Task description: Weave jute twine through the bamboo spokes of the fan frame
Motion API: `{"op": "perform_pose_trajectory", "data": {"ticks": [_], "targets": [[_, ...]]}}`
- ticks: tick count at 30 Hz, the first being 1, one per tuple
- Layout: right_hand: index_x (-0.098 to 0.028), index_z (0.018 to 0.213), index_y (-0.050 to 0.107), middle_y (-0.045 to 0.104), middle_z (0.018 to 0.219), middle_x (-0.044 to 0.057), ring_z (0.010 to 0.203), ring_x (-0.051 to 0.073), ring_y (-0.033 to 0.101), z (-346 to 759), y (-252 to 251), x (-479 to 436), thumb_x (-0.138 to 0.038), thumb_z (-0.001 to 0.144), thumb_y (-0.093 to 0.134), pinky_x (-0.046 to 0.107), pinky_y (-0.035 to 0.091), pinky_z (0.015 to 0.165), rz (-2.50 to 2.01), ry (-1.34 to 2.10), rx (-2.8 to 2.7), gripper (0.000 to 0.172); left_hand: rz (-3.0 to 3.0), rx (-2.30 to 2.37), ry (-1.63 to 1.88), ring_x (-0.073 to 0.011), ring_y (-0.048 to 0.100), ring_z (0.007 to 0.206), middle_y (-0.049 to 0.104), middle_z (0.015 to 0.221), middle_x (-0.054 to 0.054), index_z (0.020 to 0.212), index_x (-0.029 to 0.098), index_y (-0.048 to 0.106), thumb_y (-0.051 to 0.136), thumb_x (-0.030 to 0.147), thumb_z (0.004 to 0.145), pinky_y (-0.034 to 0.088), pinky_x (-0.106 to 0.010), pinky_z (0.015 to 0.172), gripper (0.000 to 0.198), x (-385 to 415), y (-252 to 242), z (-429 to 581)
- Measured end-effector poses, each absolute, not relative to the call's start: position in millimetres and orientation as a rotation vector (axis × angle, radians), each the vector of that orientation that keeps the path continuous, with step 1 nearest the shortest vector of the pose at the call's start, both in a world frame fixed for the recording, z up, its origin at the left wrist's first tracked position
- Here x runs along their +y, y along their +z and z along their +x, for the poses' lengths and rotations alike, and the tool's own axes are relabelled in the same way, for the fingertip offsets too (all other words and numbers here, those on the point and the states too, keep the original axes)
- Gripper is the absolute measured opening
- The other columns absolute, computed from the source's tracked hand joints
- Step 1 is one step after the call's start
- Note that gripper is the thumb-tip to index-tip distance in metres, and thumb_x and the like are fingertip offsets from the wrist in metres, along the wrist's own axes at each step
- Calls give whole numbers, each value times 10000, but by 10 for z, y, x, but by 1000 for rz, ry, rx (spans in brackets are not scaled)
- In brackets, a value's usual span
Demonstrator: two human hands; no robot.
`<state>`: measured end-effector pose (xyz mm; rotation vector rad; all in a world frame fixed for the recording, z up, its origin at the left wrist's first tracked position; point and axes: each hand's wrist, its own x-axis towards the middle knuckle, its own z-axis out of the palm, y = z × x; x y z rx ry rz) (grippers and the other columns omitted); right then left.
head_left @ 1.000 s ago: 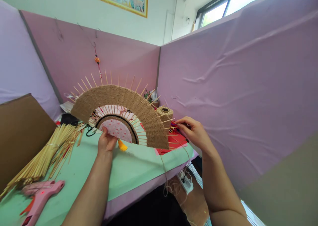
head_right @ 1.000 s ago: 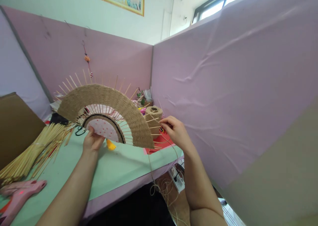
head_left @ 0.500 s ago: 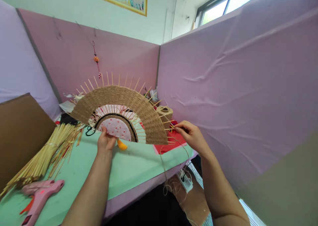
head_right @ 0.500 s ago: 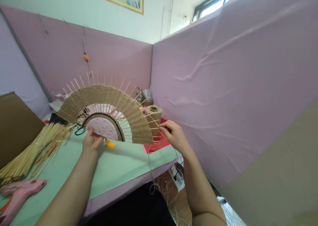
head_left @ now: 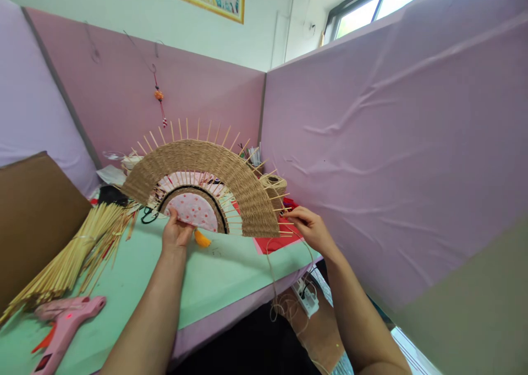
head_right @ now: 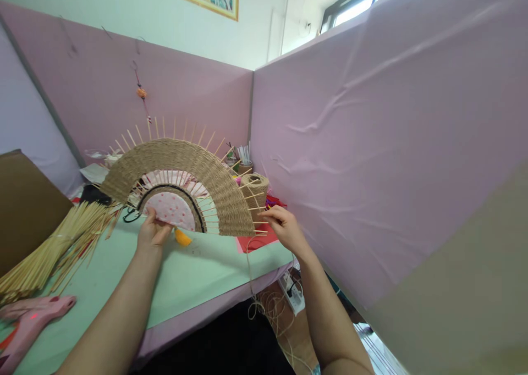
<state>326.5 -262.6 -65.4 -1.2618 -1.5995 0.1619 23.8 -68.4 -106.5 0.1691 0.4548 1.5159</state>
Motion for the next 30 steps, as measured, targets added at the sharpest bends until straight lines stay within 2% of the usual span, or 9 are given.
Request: {"op": "perform_pose_trajectory", "data": {"ticks": [5,17,30], "targets": [[-204,877,732,680,858,43,801,159,616,3210,-924,-2498,-231,825,574,279,483,715,-1180,371,-1476,169,164,460,1522,-145,680,873,734,844,-35,1107,210,644,441,304,939,473,-354,964,280,-671,-1084,242],[-208,1086,666,608,910,81,859,188,590,3157,-1025,-2700,-219,927,481,325,487,783,-1413,-293,-1653,244,201,486,1605,-129,660,942,727,959,-63,1088,200,658,426,344,942,453,-323,988,310,-694,-1023,253],[-221,1070,680,597,905,85,855,194,574,3230,-1008,-2785,-239,934,465,341,486,776,-1411,-375,-1680,256,181,524,1561,-140,634,1047,731,918,-53,1051,183,663,441,345,934,361,-381,1085,299,-672,-1062,260]]}}
